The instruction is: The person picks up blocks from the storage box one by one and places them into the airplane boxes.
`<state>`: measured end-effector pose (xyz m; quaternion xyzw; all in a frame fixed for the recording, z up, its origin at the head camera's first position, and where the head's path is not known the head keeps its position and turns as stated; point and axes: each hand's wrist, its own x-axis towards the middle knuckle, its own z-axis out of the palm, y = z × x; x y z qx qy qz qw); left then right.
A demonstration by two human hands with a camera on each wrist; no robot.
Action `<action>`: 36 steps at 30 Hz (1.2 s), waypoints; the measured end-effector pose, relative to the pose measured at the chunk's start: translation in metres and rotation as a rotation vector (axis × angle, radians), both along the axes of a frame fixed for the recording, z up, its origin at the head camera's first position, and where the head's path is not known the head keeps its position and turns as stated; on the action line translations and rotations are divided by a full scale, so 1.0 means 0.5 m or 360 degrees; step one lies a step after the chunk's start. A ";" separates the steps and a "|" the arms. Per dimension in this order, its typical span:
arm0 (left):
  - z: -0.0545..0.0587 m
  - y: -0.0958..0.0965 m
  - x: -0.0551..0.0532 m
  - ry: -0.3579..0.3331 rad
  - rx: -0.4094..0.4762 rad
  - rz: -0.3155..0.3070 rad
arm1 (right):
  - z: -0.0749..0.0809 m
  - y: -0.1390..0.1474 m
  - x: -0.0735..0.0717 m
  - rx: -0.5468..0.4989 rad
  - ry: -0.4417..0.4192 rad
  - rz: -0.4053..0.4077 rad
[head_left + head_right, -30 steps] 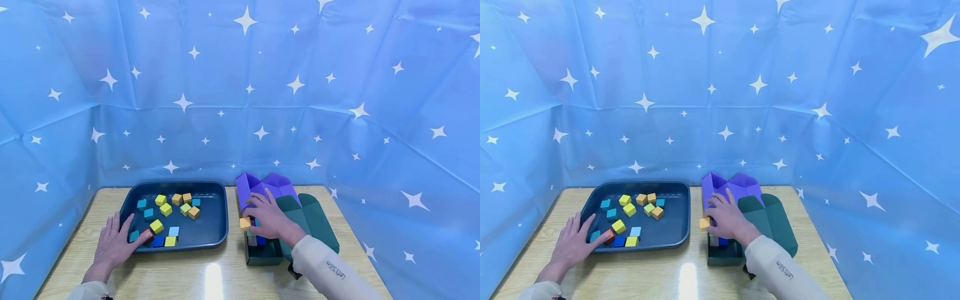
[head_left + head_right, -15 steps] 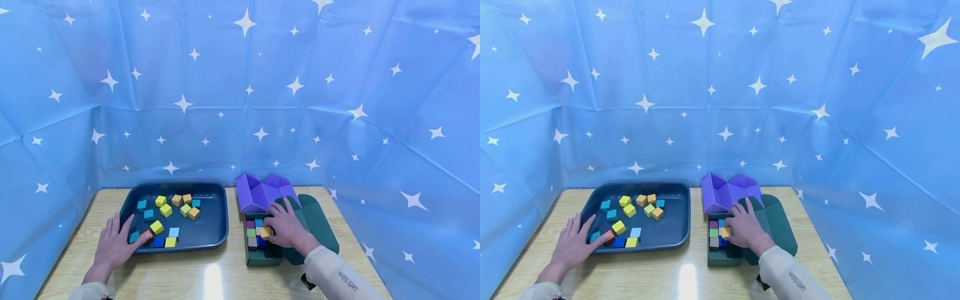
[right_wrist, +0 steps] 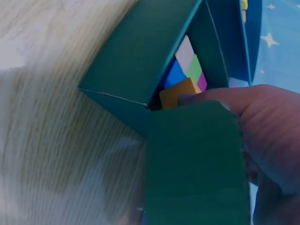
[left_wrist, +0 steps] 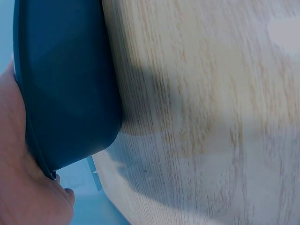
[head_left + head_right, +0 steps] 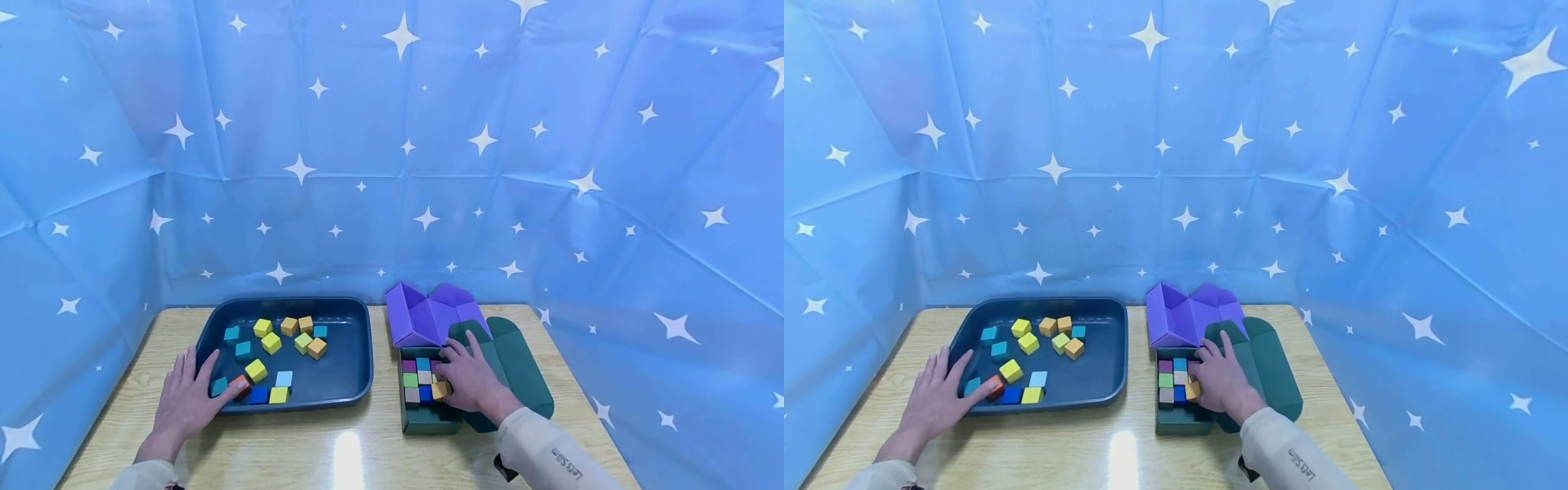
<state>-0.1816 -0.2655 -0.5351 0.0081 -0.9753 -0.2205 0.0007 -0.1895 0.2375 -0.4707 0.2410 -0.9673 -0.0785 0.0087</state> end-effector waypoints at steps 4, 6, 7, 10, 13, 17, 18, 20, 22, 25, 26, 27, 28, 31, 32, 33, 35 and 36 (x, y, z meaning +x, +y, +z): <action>0.000 0.000 0.000 0.0003 0.0004 0.0001 | -0.009 -0.001 0.001 0.0016 0.0012 0.0010; 0.000 0.000 0.000 0.0005 -0.0001 0.0000 | -0.015 -0.001 0.001 0.0029 0.0029 0.0013; -0.001 0.000 0.000 0.0006 -0.0003 -0.0001 | -0.017 -0.001 0.001 0.0037 0.0035 0.0013; -0.002 0.000 0.000 0.0006 -0.0004 -0.0006 | -0.023 0.001 0.002 0.0067 0.0049 0.0006; -0.003 0.000 -0.001 0.0009 0.0000 -0.0009 | -0.029 0.003 0.002 0.0088 0.0059 0.0000; -0.003 -0.001 -0.001 0.0011 0.0004 -0.0007 | -0.039 0.004 0.001 0.0122 0.0085 -0.0011; -0.003 -0.001 -0.001 0.0010 0.0005 -0.0008 | -0.041 0.004 0.001 0.0136 0.0092 -0.0015; -0.003 -0.002 -0.001 0.0008 0.0008 -0.0009 | -0.046 0.003 0.000 0.0166 0.0102 -0.0022; -0.003 -0.002 0.000 0.0008 0.0006 -0.0011 | -0.051 0.003 0.000 0.0204 0.0117 -0.0026; -0.003 -0.003 -0.001 0.0009 0.0005 -0.0011 | -0.059 0.003 -0.002 0.0259 0.0143 -0.0019; -0.004 -0.003 -0.001 0.0011 0.0005 -0.0011 | -0.062 0.003 -0.002 0.0276 0.0158 -0.0013; -0.004 -0.003 -0.001 0.0012 0.0005 -0.0011 | -0.065 0.003 -0.003 0.0290 0.0172 -0.0009; -0.004 -0.003 -0.001 0.0010 0.0008 -0.0012 | -0.067 0.003 -0.003 0.0296 0.0184 -0.0004; -0.004 -0.003 -0.001 0.0013 0.0006 -0.0013 | -0.075 0.004 -0.004 0.0290 0.0214 -0.0004; -0.004 -0.003 -0.001 0.0010 0.0009 -0.0014 | -0.076 0.004 -0.003 0.0286 0.0222 -0.0003; -0.004 -0.002 0.000 0.0005 0.0011 -0.0013 | -0.077 0.004 -0.003 0.0282 0.0224 -0.0005; -0.003 -0.002 0.000 0.0001 0.0012 -0.0012 | -0.076 0.004 -0.002 0.0271 0.0226 -0.0002; -0.003 -0.001 0.000 -0.0002 0.0012 -0.0011 | -0.074 0.003 -0.002 0.0269 0.0228 0.0001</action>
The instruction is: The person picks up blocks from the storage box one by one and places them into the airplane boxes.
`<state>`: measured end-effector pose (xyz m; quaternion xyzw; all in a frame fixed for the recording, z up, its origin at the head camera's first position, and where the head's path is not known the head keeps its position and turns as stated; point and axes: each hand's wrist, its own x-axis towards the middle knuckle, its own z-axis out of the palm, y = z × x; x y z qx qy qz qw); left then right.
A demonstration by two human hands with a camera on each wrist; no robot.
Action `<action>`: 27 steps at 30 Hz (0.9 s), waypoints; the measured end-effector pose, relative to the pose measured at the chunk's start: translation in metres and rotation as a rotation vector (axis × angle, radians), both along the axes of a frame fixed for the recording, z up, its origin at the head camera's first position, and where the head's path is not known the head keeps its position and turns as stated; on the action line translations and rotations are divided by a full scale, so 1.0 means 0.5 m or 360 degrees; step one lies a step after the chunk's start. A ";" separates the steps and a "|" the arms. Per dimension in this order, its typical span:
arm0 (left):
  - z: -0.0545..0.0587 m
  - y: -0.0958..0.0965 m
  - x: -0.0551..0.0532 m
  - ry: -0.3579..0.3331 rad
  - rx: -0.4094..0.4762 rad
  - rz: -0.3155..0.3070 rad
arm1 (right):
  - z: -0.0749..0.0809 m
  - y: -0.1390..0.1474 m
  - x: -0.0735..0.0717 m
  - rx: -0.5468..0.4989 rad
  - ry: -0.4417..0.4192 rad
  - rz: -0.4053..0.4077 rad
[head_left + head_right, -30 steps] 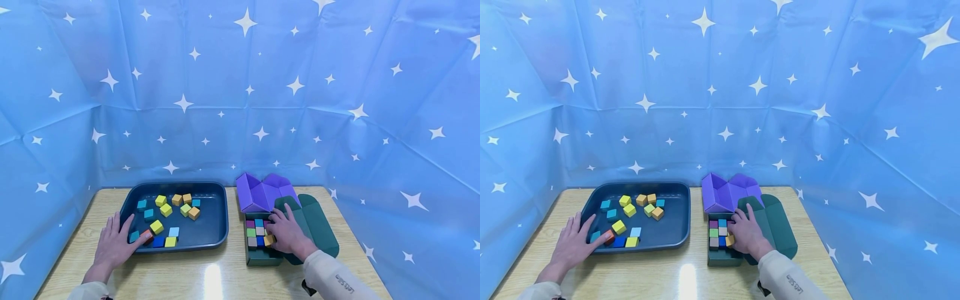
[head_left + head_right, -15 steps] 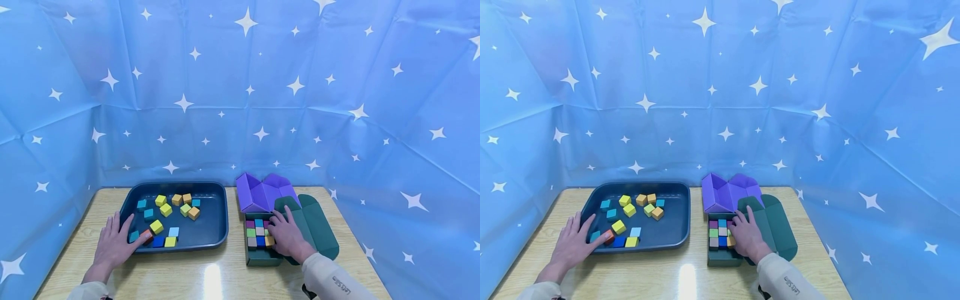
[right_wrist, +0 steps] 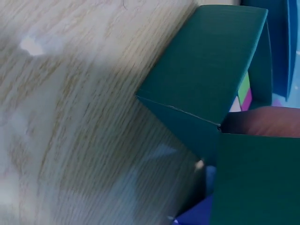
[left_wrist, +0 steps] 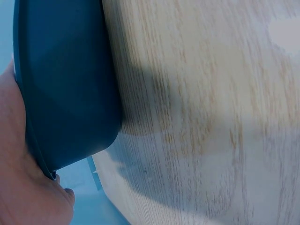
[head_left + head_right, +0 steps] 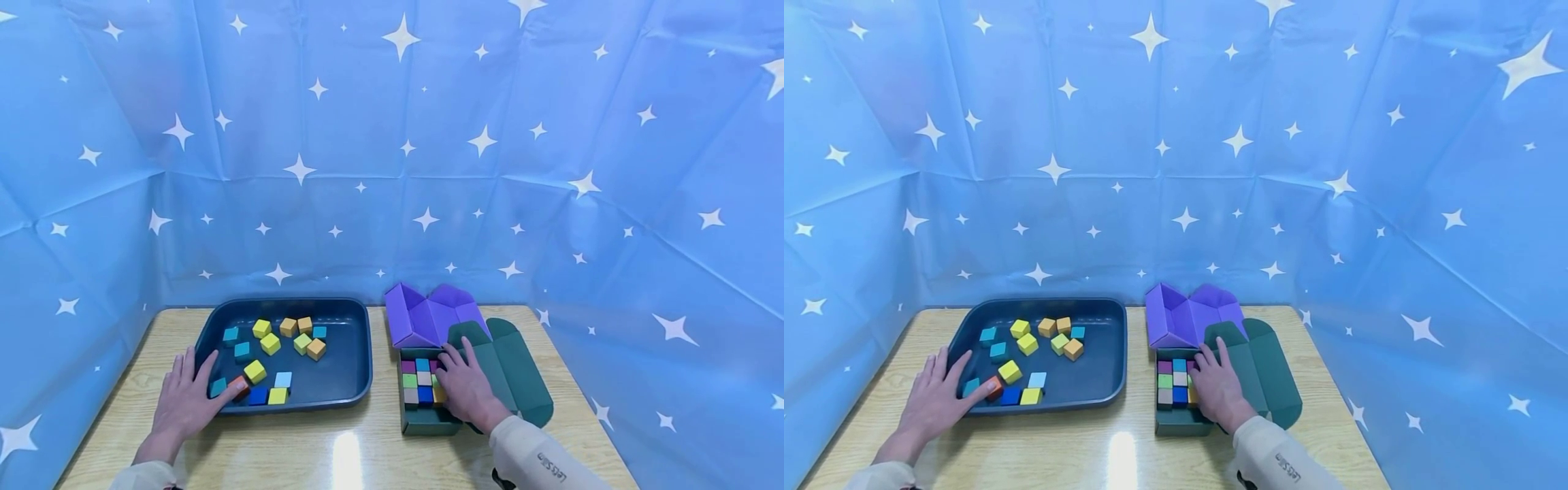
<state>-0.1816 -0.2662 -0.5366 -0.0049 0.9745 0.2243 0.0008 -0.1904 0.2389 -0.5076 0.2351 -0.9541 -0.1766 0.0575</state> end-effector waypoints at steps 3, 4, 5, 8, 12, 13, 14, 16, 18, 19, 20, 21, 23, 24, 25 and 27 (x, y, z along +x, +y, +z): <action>0.000 0.001 0.001 -0.0003 -0.0003 0.0005 | 0.011 -0.004 0.001 -0.0023 0.0012 0.0016; 0.001 0.001 0.001 0.0000 -0.0010 0.0008 | 0.016 -0.007 0.001 -0.0038 0.0021 0.0024; 0.001 0.001 0.001 0.0000 -0.0013 0.0009 | 0.022 -0.010 0.002 -0.0052 0.0027 0.0029; 0.000 0.001 0.002 0.0000 -0.0019 0.0013 | 0.040 -0.023 0.003 -0.0092 0.0048 0.0050; 0.000 0.001 0.002 -0.0011 -0.0011 0.0009 | 0.057 -0.053 0.003 -0.0172 0.0035 0.0080; 0.000 0.001 0.003 -0.0014 -0.0009 0.0007 | 0.060 -0.063 0.002 -0.0201 0.0030 0.0090; 0.000 0.001 0.002 -0.0017 -0.0007 0.0005 | 0.062 -0.073 0.000 -0.0242 0.0027 0.0108; 0.000 0.002 0.002 -0.0023 -0.0006 0.0005 | 0.066 -0.098 -0.003 -0.0304 0.0018 0.0144; 0.001 0.002 0.002 -0.0025 -0.0004 0.0003 | 0.071 -0.127 -0.009 -0.0318 0.0019 0.0170; 0.001 0.002 0.001 -0.0025 -0.0002 0.0003 | 0.072 -0.144 -0.013 -0.0310 0.0012 0.0176; 0.002 0.002 0.001 -0.0024 0.0001 0.0003 | 0.075 -0.162 -0.017 -0.0294 0.0001 0.0180; 0.002 0.002 0.001 -0.0022 0.0001 0.0003 | 0.077 -0.180 -0.021 -0.0266 -0.0006 0.0180; 0.003 0.002 0.000 -0.0017 0.0000 0.0002 | 0.079 -0.219 -0.030 -0.0224 -0.0038 0.0174; 0.003 0.001 0.000 -0.0015 -0.0001 0.0003 | 0.079 -0.238 -0.035 -0.0217 -0.0057 0.0176; 0.004 0.001 0.000 -0.0014 0.0000 0.0002 | 0.079 -0.258 -0.039 -0.0220 -0.0084 0.0174; 0.004 0.001 0.000 -0.0009 -0.0003 0.0002 | 0.080 -0.296 -0.047 -0.0212 -0.0116 0.0189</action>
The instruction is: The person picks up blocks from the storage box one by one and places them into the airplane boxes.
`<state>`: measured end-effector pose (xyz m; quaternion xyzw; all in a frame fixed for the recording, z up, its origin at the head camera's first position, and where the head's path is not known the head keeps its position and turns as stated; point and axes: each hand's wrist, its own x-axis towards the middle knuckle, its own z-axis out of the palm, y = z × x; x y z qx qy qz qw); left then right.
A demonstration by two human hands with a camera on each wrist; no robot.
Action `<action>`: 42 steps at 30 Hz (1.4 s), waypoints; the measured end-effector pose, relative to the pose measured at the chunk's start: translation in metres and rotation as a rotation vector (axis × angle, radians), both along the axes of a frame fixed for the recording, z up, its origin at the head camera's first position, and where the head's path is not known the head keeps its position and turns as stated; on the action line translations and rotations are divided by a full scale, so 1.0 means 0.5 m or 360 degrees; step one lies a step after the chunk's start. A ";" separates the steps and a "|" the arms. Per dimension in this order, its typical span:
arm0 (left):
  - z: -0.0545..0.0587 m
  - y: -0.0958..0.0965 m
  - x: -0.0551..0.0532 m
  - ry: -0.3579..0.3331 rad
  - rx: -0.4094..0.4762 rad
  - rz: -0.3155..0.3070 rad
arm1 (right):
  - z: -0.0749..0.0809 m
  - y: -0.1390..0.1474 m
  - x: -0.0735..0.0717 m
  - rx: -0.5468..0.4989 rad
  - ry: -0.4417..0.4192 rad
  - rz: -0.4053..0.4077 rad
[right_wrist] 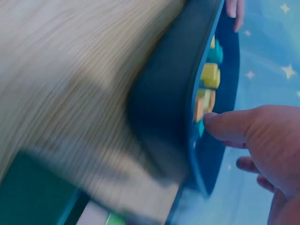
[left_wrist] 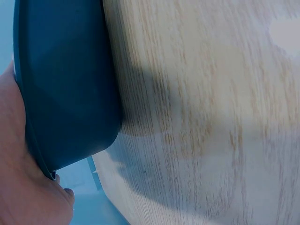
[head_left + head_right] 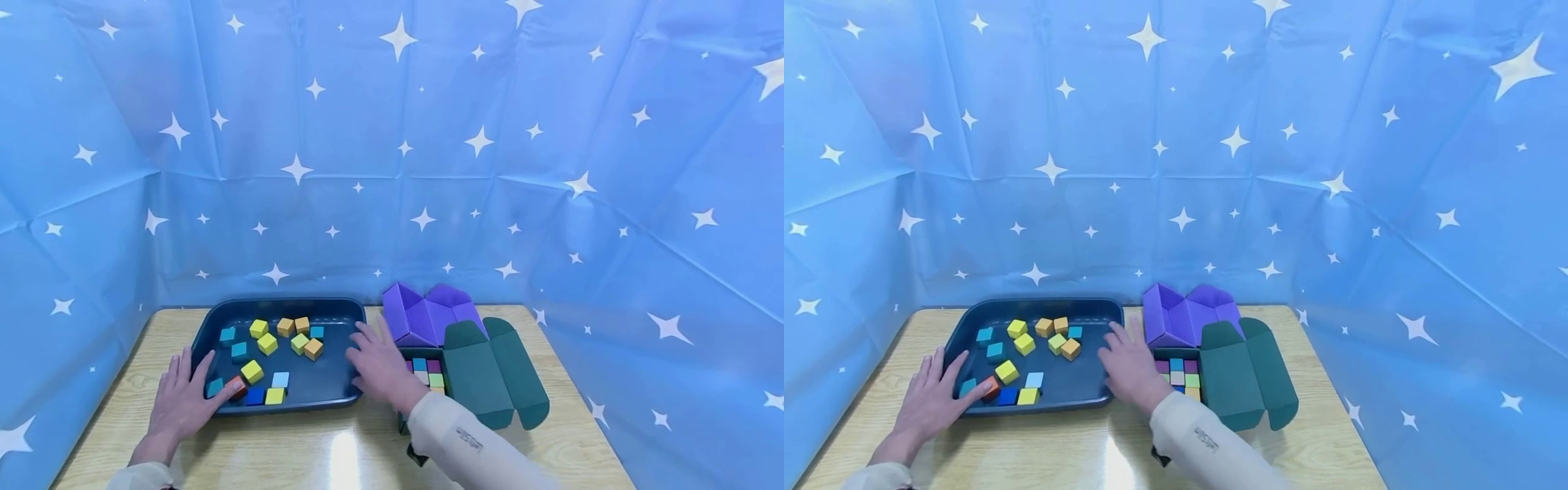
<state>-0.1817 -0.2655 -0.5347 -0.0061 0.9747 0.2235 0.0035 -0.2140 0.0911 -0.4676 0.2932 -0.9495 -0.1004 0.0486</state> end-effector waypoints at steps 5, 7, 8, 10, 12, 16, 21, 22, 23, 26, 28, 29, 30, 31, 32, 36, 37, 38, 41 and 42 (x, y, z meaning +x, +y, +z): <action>0.002 -0.003 0.000 0.0002 0.0002 0.0008 | -0.001 -0.088 -0.017 0.0014 -0.0045 0.0090; 0.003 -0.004 0.000 -0.0002 0.0001 0.0011 | -0.002 -0.116 -0.021 0.0018 -0.0049 0.0132; 0.004 -0.004 0.000 -0.0003 0.0000 0.0013 | -0.003 -0.128 -0.022 0.0022 -0.0051 0.0151; 0.005 -0.005 0.000 -0.0009 -0.0002 0.0015 | -0.005 -0.150 -0.023 0.0038 -0.0053 0.0182; 0.005 -0.006 0.000 -0.0012 -0.0006 0.0015 | -0.009 -0.168 -0.024 0.0053 -0.0065 0.0197; 0.005 -0.006 -0.001 -0.0012 -0.0008 0.0014 | -0.021 -0.193 -0.028 0.0076 -0.0100 0.0195; 0.004 -0.005 -0.003 0.0007 -0.0013 0.0008 | -0.034 -0.210 -0.033 0.0088 -0.0155 0.0161; 0.003 -0.005 -0.003 0.0012 -0.0017 0.0008 | -0.037 -0.213 -0.033 0.0099 -0.0158 0.0157; 0.003 -0.005 -0.004 0.0020 -0.0018 0.0006 | -0.039 -0.215 -0.034 0.0110 -0.0159 0.0155; 0.003 -0.004 -0.005 0.0027 -0.0019 0.0003 | -0.047 -0.221 -0.036 0.0141 -0.0160 0.0153; 0.002 -0.005 -0.005 0.0022 -0.0019 0.0001 | -0.053 -0.225 -0.038 0.0155 -0.0164 0.0152; 0.001 -0.005 -0.005 0.0018 -0.0015 -0.0001 | -0.055 -0.227 -0.039 0.0159 -0.0169 0.0152; 0.001 -0.005 -0.005 0.0014 -0.0014 -0.0001 | -0.058 -0.228 -0.040 0.0157 -0.0175 0.0154; 0.000 -0.005 -0.005 0.0011 -0.0013 0.0000 | -0.061 -0.229 -0.041 0.0154 -0.0182 0.0155; 0.000 -0.005 -0.004 0.0011 -0.0012 0.0000 | -0.063 -0.231 -0.042 0.0160 -0.0181 0.0159; -0.003 -0.005 -0.004 0.0024 -0.0015 0.0000 | -0.070 -0.233 -0.043 0.0189 -0.0184 0.0170; -0.004 -0.004 -0.004 0.0025 -0.0015 -0.0001 | -0.071 -0.234 -0.043 0.0198 -0.0184 0.0168; -0.005 -0.004 -0.004 0.0027 -0.0016 -0.0002 | -0.072 -0.234 -0.042 0.0201 -0.0182 0.0168; -0.006 -0.004 -0.003 0.0020 -0.0014 0.0001 | -0.076 -0.236 -0.043 0.0181 -0.0169 0.0168; -0.006 -0.003 -0.003 0.0018 -0.0012 0.0002 | -0.078 -0.237 -0.043 0.0174 -0.0165 0.0170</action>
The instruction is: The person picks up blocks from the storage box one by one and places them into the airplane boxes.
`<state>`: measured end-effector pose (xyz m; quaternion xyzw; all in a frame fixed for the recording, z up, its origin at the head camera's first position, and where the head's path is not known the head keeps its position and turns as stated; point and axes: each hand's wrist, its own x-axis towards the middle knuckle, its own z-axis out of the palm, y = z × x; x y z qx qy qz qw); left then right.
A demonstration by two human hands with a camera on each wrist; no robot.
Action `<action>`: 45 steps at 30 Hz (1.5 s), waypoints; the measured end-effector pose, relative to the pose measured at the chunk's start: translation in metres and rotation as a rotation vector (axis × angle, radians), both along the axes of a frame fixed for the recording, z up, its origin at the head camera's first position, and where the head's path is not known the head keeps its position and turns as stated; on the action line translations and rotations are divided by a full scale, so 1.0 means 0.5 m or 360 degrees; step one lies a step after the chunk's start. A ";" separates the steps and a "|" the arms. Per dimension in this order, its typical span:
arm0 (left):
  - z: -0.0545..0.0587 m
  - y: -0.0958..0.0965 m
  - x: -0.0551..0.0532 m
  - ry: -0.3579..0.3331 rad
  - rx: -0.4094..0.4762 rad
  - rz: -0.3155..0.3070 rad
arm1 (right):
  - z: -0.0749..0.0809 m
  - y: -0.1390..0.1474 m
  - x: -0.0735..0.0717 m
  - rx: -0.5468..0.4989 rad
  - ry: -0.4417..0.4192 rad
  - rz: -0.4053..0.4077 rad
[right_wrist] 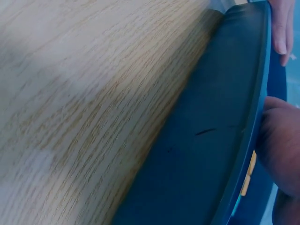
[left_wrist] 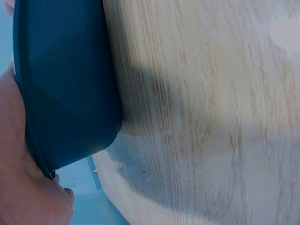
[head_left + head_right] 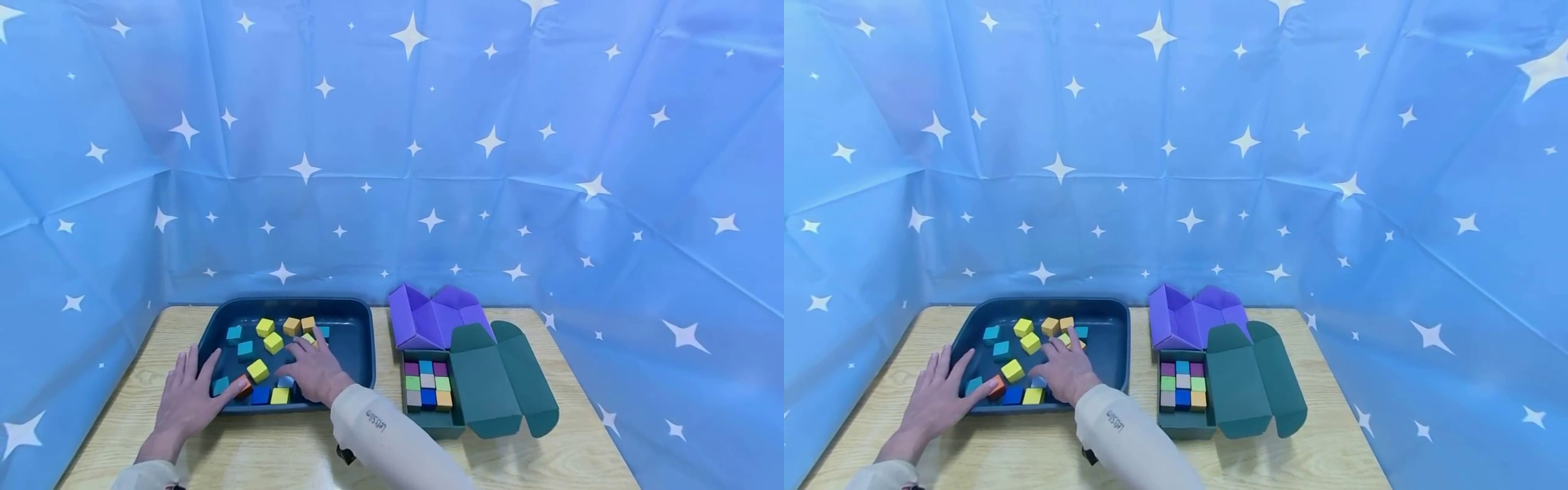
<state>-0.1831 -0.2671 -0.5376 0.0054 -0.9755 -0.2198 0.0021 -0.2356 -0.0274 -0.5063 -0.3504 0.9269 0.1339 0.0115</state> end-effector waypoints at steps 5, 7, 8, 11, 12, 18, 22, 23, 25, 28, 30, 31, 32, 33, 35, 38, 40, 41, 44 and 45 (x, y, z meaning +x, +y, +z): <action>0.001 0.004 0.001 -0.0012 0.0011 -0.0002 | -0.006 -0.002 -0.001 0.0010 0.0058 0.0000; 0.000 0.006 0.001 -0.0015 0.0020 -0.0003 | -0.009 -0.001 -0.002 0.0025 0.0080 -0.0010; 0.000 0.007 0.001 -0.0014 0.0020 -0.0004 | -0.010 -0.001 -0.002 0.0026 0.0088 -0.0016; 0.001 0.009 0.001 -0.0013 0.0026 -0.0004 | -0.013 0.002 -0.003 0.0032 0.0098 -0.0036; 0.001 0.010 0.001 -0.0011 0.0025 -0.0005 | -0.014 0.003 -0.004 0.0037 0.0099 -0.0042; 0.005 0.011 -0.001 -0.0008 0.0017 -0.0008 | 0.001 0.013 -0.010 0.0029 0.0109 -0.0061; 0.007 0.011 -0.001 -0.0012 0.0019 0.0002 | 0.025 0.022 -0.013 -0.0016 0.0137 -0.0085; 0.007 0.011 -0.001 -0.0010 0.0017 0.0005 | 0.030 0.025 -0.014 -0.0034 0.0131 -0.0097; 0.009 0.009 0.000 -0.0008 0.0011 0.0007 | 0.040 0.032 -0.014 -0.0080 0.0115 -0.0123; 0.009 0.008 0.000 -0.0004 0.0009 -0.0001 | 0.049 0.046 -0.013 -0.0150 0.0075 -0.0164; 0.008 0.007 0.001 -0.0004 0.0004 -0.0002 | 0.055 0.058 -0.012 -0.0185 0.0061 -0.0180; 0.008 0.007 0.002 -0.0003 0.0005 -0.0002 | 0.058 0.064 -0.011 -0.0198 0.0059 -0.0183; 0.006 0.006 0.002 0.0000 0.0005 -0.0001 | 0.061 0.071 -0.010 -0.0213 0.0055 -0.0188; 0.005 0.006 0.002 0.0004 0.0003 0.0000 | 0.065 0.079 -0.009 -0.0222 0.0056 -0.0190; 0.003 0.004 0.003 0.0012 -0.0001 0.0003 | 0.073 0.096 -0.007 -0.0238 0.0051 -0.0198; 0.000 0.002 0.003 0.0021 0.0004 -0.0001 | 0.087 0.127 -0.004 -0.0260 0.0032 -0.0216; 0.000 0.001 0.003 0.0019 0.0006 -0.0003 | 0.098 0.150 -0.001 -0.0271 0.0019 -0.0224; 0.001 0.001 0.003 0.0016 0.0007 -0.0004 | 0.104 0.163 0.001 -0.0276 0.0022 -0.0224; 0.001 0.001 0.003 0.0008 0.0013 -0.0006 | 0.123 0.201 0.008 -0.0304 0.0025 -0.0232; 0.002 0.002 0.003 0.0010 0.0010 -0.0005 | 0.129 0.214 0.010 -0.0311 0.0030 -0.0240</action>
